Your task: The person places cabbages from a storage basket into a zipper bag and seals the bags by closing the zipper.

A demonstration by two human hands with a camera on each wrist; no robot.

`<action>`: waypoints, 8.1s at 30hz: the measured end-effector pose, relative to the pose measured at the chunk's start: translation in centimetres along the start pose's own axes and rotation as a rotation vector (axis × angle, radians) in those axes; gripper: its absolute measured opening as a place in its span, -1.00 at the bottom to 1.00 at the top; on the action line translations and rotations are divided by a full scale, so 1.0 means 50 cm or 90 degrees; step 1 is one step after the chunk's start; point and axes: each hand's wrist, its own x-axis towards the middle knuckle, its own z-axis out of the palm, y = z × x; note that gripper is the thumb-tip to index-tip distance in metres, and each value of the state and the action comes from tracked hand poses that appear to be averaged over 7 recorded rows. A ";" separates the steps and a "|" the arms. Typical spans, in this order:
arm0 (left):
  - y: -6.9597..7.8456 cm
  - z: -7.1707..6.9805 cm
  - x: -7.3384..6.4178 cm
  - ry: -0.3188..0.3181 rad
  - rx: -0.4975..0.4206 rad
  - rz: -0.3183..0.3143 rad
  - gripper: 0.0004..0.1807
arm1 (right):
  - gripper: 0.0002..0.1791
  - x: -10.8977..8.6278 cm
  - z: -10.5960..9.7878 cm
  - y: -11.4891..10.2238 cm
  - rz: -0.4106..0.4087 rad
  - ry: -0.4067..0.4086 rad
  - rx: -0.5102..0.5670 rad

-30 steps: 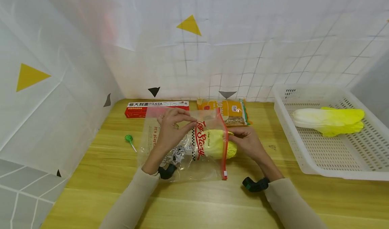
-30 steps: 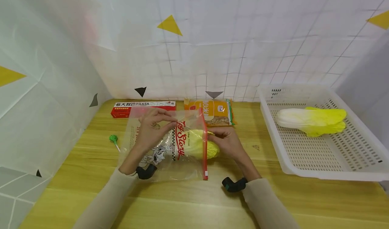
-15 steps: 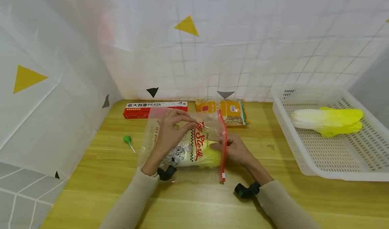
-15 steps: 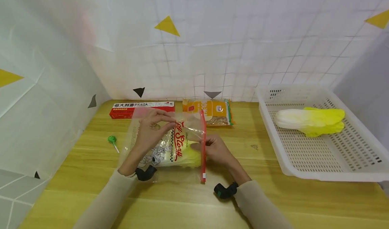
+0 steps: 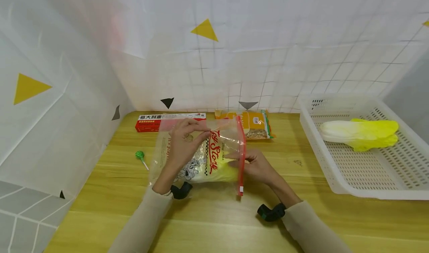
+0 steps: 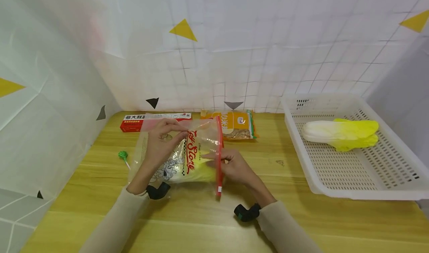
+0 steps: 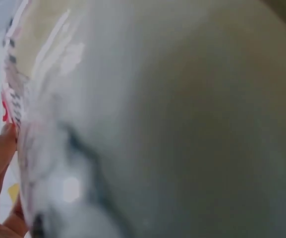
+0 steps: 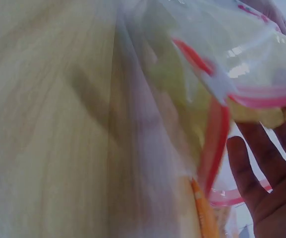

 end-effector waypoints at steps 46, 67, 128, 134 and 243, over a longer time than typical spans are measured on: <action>-0.003 -0.018 0.005 0.069 -0.038 0.035 -0.83 | -0.73 -0.007 -0.078 -0.030 0.088 0.099 -0.125; 0.003 -0.017 0.000 0.051 -0.026 0.000 -0.84 | -0.74 -0.009 -0.150 -0.081 0.042 0.159 -0.191; 0.006 -0.016 -0.004 0.038 -0.018 -0.016 -0.84 | -0.40 -0.187 -0.619 -0.077 0.351 0.264 -0.557; 0.005 -0.016 -0.004 0.037 -0.022 -0.018 -0.82 | -0.37 -0.204 -0.642 -0.062 0.391 0.213 -0.568; 0.001 -0.011 -0.005 0.015 0.002 -0.020 -0.87 | -0.52 -0.289 -0.680 -0.064 0.399 0.199 -0.456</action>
